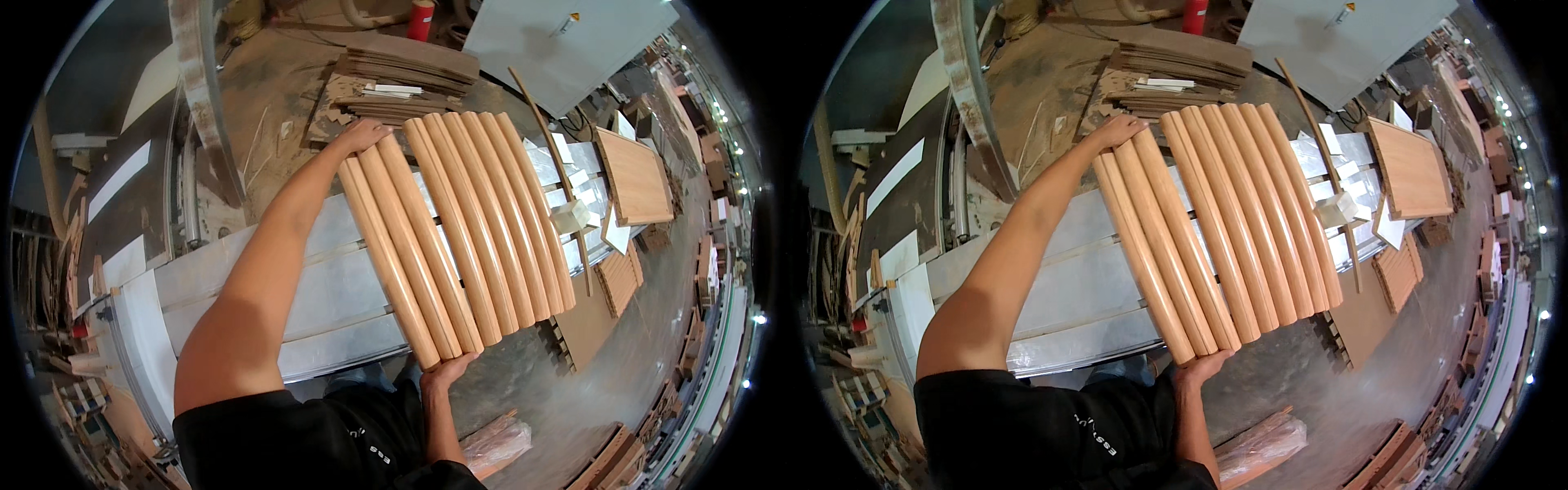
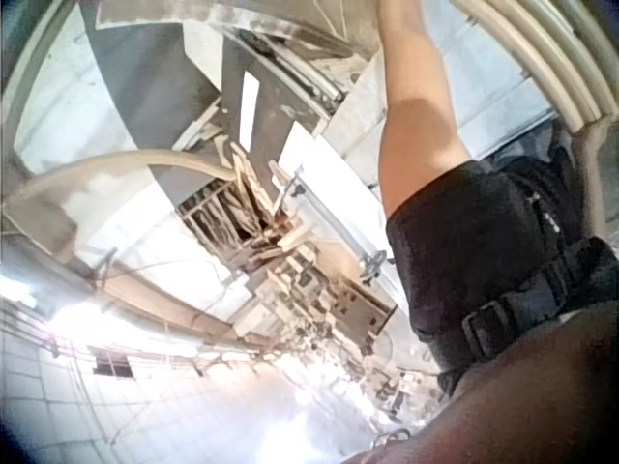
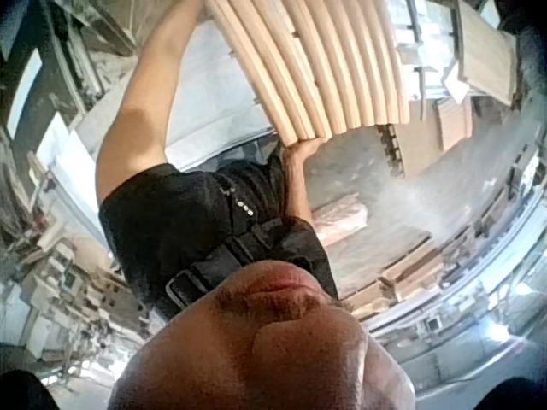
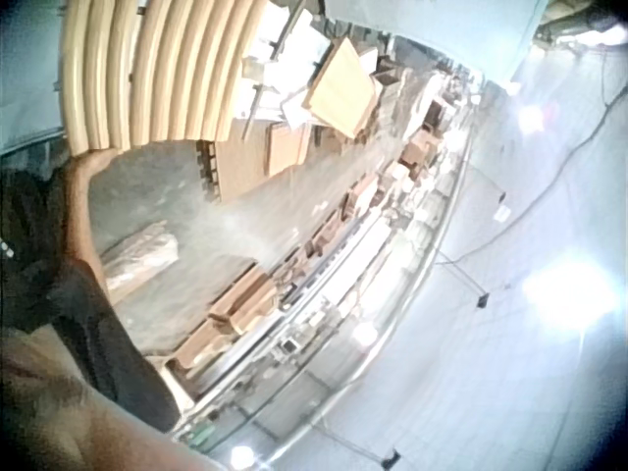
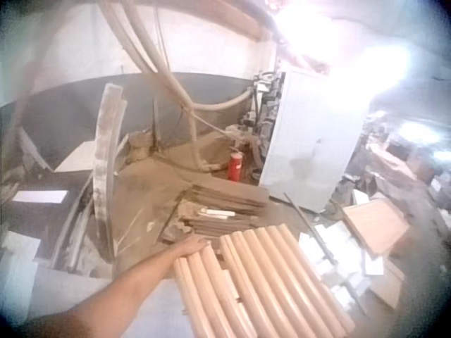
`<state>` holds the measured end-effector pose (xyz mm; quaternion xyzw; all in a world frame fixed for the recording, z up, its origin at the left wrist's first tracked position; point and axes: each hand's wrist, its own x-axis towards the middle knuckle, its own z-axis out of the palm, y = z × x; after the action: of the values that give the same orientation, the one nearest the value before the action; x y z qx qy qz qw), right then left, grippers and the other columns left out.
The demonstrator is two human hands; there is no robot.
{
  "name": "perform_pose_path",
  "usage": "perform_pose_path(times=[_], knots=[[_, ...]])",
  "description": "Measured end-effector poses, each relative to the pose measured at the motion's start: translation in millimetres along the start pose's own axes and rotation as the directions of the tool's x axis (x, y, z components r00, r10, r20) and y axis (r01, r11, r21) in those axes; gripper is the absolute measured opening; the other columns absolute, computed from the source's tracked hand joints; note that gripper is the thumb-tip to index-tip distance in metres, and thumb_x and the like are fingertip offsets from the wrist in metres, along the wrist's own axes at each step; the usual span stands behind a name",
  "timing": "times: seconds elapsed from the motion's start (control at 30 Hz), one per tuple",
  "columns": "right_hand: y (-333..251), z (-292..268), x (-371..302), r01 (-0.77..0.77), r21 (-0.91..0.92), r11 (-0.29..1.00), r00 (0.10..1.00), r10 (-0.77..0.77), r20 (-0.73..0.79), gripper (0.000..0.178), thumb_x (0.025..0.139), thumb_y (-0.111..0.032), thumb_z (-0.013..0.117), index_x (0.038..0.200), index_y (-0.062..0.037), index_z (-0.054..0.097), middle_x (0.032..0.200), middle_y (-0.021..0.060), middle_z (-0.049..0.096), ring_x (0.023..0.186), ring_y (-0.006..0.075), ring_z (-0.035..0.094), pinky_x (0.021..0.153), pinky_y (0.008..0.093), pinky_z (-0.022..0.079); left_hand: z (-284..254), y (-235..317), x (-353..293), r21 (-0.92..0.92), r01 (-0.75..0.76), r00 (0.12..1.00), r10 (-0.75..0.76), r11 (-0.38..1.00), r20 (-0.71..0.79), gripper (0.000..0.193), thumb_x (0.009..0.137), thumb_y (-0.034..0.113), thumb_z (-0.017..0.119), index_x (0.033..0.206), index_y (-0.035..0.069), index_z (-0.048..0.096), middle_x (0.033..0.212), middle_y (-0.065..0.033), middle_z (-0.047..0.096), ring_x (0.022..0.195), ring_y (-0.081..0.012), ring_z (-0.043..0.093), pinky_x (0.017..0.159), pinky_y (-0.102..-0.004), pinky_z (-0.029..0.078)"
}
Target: The person unwraps a bundle of wooden dowels and uses a table saw to cut them into shorter pieces. They then stack the cut dowels into a neat pile on a workbench.
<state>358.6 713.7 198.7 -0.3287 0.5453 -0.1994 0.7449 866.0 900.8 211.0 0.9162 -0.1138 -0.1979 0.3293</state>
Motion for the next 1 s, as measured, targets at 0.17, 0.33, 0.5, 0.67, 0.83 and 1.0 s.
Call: perform_pose_path(times=[0.17, 0.33, 0.5, 0.67, 0.83, 1.0], knots=[[-1.6, -8.3, -2.7, 0.040, 0.012, 0.999, 0.999, -0.040, -0.022, 0.076, 0.101, -0.062, 0.034, 0.149, -0.0031, 0.031, 0.148, 0.0180, 0.042, 0.129, 0.0320, 0.050, 0.107, 0.0455, 0.042, -1.9, -23.7, -14.6, -0.139, 0.041, 0.993, -0.025, 0.989, 0.115, 0.055, 0.100, 0.052, 0.047, 0.119, 0.003, 0.064, 0.114, -0.0155, 0.068, 0.099, -0.0259, 0.068, 0.083, -0.0401, 0.053], [-7.0, -44.7, 2.3, 0.019, -0.068, 0.997, 1.000, -0.019, -0.006, 0.074, 0.102, -0.061, 0.033, 0.149, -0.0041, 0.031, 0.143, 0.0188, 0.046, 0.127, 0.0336, 0.051, 0.104, 0.0463, 0.044, -20.6, -26.8, -56.0, -0.166, 0.089, 0.955, -0.037, 0.982, 0.295, 0.063, 0.100, 0.058, 0.042, 0.138, 0.010, 0.054, 0.139, -0.0134, 0.054, 0.126, -0.0232, 0.054, 0.100, -0.0383, 0.046], [-5.2, -38.7, -3.7, 0.053, -0.029, 0.998, 0.996, -0.051, 0.075, 0.072, 0.102, -0.061, 0.030, 0.149, -0.0055, 0.031, 0.143, 0.0188, 0.045, 0.128, 0.0329, 0.050, 0.104, 0.0468, 0.044, -23.6, -57.2, -54.5, -0.204, 0.185, 0.939, -0.112, 0.961, 0.326, 0.080, 0.094, 0.071, 0.039, 0.151, 0.014, 0.039, 0.148, -0.0102, 0.046, 0.132, -0.0231, 0.050, 0.108, -0.0388, 0.043], [4.0, -59.1, -2.4, -0.003, -0.039, 0.999, 0.994, 0.007, 0.107, 0.074, 0.101, -0.063, 0.027, 0.149, -0.0072, 0.032, 0.143, 0.0181, 0.047, 0.128, 0.0333, 0.052, 0.103, 0.0478, 0.046, -6.4, -16.5, -51.0, -0.296, 0.176, 0.931, -0.061, 0.939, 0.360, 0.077, 0.098, 0.067, 0.036, 0.154, 0.014, 0.031, 0.150, -0.0102, 0.043, 0.134, -0.0204, 0.046, 0.108, -0.0387, 0.043], [-8.2, -50.7, -10.3, -0.093, -0.026, 0.995, 0.989, 0.095, 0.116, 0.074, 0.100, -0.066, 0.026, 0.149, -0.0105, 0.033, 0.145, 0.0168, 0.046, 0.127, 0.0334, 0.053, 0.103, 0.0489, 0.046, -5.2, -23.9, -29.9, -0.315, 0.089, 0.922, 0.041, 0.945, 0.386, 0.063, 0.103, 0.054, 0.038, 0.152, 0.013, 0.036, 0.147, -0.0107, 0.047, 0.131, -0.0219, 0.049, 0.107, -0.0360, 0.042], [-14.5, -50.9, 0.3, 0.063, -0.018, 0.998, 0.984, -0.059, 0.167, 0.073, 0.101, -0.063, 0.026, 0.159, -0.0208, 0.010, 0.155, 0.0149, 0.032, 0.136, 0.0330, 0.043, 0.108, 0.0493, 0.042, -0.1, -12.3, -23.9, -0.280, 0.181, 0.900, -0.044, 0.943, 0.433, 0.068, 0.102, 0.057, 0.036, 0.153, 0.013, 0.032, 0.151, -0.0102, 0.040, 0.135, -0.0213, 0.044, 0.111, -0.0369, 0.039]])
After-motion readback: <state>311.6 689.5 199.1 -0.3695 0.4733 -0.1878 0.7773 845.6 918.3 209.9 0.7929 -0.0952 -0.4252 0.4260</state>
